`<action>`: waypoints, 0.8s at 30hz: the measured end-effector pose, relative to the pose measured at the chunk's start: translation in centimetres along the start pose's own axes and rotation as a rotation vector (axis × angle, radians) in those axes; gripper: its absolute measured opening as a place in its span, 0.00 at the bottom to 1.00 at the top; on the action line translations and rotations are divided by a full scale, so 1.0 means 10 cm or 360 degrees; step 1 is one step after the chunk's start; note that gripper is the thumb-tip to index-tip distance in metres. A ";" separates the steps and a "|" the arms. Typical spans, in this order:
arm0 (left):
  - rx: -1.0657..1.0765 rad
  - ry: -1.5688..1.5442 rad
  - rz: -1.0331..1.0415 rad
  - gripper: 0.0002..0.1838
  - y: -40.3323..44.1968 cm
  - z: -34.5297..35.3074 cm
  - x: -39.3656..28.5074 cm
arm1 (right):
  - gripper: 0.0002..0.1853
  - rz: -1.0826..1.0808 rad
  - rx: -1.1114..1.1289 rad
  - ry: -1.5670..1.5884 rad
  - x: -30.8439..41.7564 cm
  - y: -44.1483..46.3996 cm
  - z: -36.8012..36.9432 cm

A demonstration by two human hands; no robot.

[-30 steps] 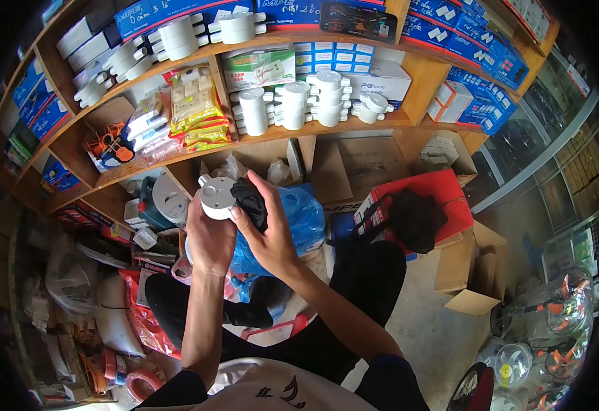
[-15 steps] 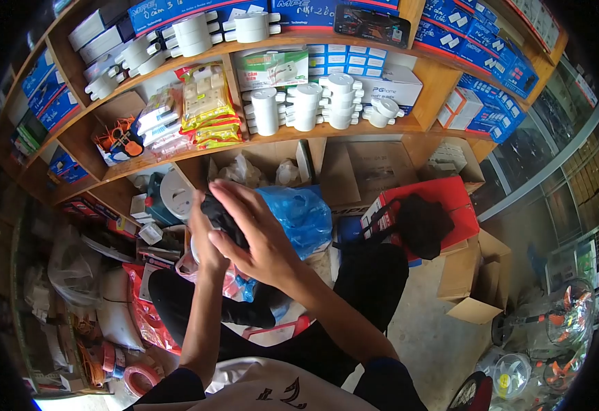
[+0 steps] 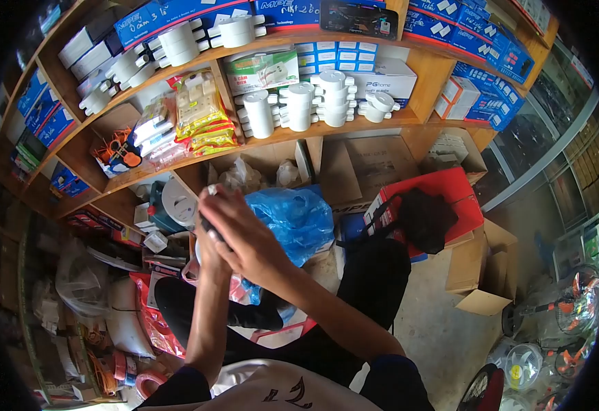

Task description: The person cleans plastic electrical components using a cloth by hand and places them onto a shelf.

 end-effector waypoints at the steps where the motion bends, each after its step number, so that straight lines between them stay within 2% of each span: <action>1: 0.0263 0.0747 0.0652 0.18 -0.26 0.25 -0.24 | 0.25 0.0049 -0.0153 0.0052 0.00 0.09 -0.12; 3: 0.0069 0.0314 -0.0084 0.18 -0.47 0.30 -0.03 | 0.22 0.0332 -0.0278 0.0131 -0.10 0.26 -0.32; 4: 0.0103 0.0272 -0.0142 0.16 -0.45 0.27 0.02 | 0.20 0.0268 -0.0266 0.0148 -0.10 0.26 -0.33; 5: 0.0146 0.0365 0.0022 0.17 -0.34 0.20 0.02 | 0.21 0.0358 -0.0180 0.0234 -0.14 0.17 -0.27; 7: 0.0164 0.0123 -0.0142 0.18 -0.05 0.05 0.08 | 0.21 0.0227 -0.0154 0.0050 -0.10 0.09 -0.17; 8: 0.0055 -0.0296 -0.0415 0.19 0.07 -0.12 0.22 | 0.23 0.0145 0.0074 -0.0005 -0.06 0.00 -0.02; 9: 0.0153 -0.0478 -0.0355 0.18 0.16 -0.19 0.17 | 0.26 0.0038 0.0216 -0.0086 0.01 -0.09 0.11; 11: 0.0120 -0.0395 -0.0265 0.18 0.21 -0.25 0.06 | 0.29 0.0113 0.0216 -0.0109 0.02 -0.22 0.23; 12: -0.0030 -0.0467 -0.0366 0.18 0.22 -0.33 0.15 | 0.32 0.0082 0.0267 -0.0128 0.00 -0.25 0.24; 13: 0.0212 -0.0507 -0.0410 0.18 0.25 -0.38 0.21 | 0.31 0.0051 0.0304 -0.0138 0.00 -0.27 0.24; 15: 0.0070 -0.0502 -0.0343 0.19 0.36 -0.56 0.36 | 0.31 0.0051 0.0348 -0.0198 -0.05 -0.32 0.27; 16: 0.0103 -0.0550 -0.0472 0.20 0.33 -0.49 0.37 | 0.31 0.0126 0.0360 -0.0144 -0.12 -0.33 0.29; 17: -0.0094 -0.0485 -0.0587 0.20 0.41 -0.63 0.49 | 0.30 0.0301 0.0347 -0.0008 -0.24 -0.35 0.30; 20: 0.0022 -0.0394 -0.0634 0.19 0.60 -0.77 0.56 | 0.30 0.0649 0.0404 0.0223 -0.36 -0.36 0.24; 21: 0.0171 -0.0488 -0.0688 0.22 0.63 -0.69 0.50 | 0.30 0.0652 0.0396 0.0226 -0.35 -0.35 0.22; 23: -0.0069 -0.0294 -0.0694 0.28 0.68 -0.83 0.51 | 0.30 0.0546 0.0344 0.0210 -0.31 -0.31 0.17; 24: -0.0070 -0.0262 -0.0596 0.26 0.65 -0.79 0.43 | 0.28 0.0418 0.0221 0.0147 -0.29 -0.26 0.13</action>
Point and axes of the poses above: each hand's wrist, its own y-axis towards the middle knuckle, its own z-axis out of the palm, x = y × z, the point moved 8 cm from there along y, towards the middle knuckle, and after that the axes turned 12 degrees about -x, right-handed, at the moved point
